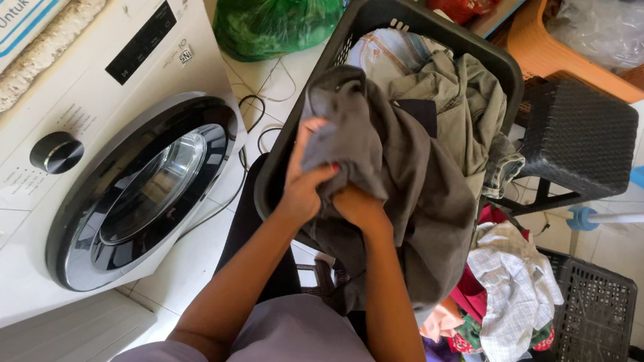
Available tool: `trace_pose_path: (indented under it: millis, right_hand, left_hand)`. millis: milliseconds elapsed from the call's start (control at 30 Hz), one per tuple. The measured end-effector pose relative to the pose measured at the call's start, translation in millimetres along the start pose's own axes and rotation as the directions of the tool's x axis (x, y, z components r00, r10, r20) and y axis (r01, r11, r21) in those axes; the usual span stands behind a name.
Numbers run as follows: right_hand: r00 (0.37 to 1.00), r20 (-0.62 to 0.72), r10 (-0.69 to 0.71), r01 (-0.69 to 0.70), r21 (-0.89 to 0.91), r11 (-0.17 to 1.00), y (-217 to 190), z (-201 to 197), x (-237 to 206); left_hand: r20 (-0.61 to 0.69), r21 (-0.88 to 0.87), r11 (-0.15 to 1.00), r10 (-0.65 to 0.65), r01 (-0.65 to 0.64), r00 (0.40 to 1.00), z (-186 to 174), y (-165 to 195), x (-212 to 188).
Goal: The person sits on the floor beside a washing machine and folds clothes one at a time from a laundry basket, smoothing and aligning each shirt or garment before placing it back into the basket. They work through light and dark garments in sequence, handling each item with both hands.
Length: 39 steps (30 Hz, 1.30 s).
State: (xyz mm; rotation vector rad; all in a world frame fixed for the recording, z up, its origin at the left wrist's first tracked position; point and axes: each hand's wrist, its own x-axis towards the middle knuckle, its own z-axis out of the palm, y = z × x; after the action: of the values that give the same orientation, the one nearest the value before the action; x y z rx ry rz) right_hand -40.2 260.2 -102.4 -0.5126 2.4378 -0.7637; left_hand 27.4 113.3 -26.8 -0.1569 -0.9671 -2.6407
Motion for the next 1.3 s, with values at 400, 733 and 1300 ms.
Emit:
trace_pose_path:
  millis: [400,733,1300]
  right_hand:
    - [0.916,-0.384,-0.118,0.302,0.465,0.832,-23.7,-69.9,-83.5]
    - [0.767,0.057,-0.639,0.604,0.271,0.749,-105.0,-68.5,-151.0]
    - [0.814,-0.579,-0.041,0.344,0.424,0.838,-18.7,-119.7,-92.6]
  left_hand:
    - [-0.32,0.252,0.927,-0.19,0.277,0.928,-22.2,33.1,22.0]
    - [-0.14,0.756,0.65,0.044,0.078,0.989,-92.2,89.5,15.3]
    - [0.08,0.985,-0.153,-0.02,-0.082,0.997,17.2,50.7,25.9]
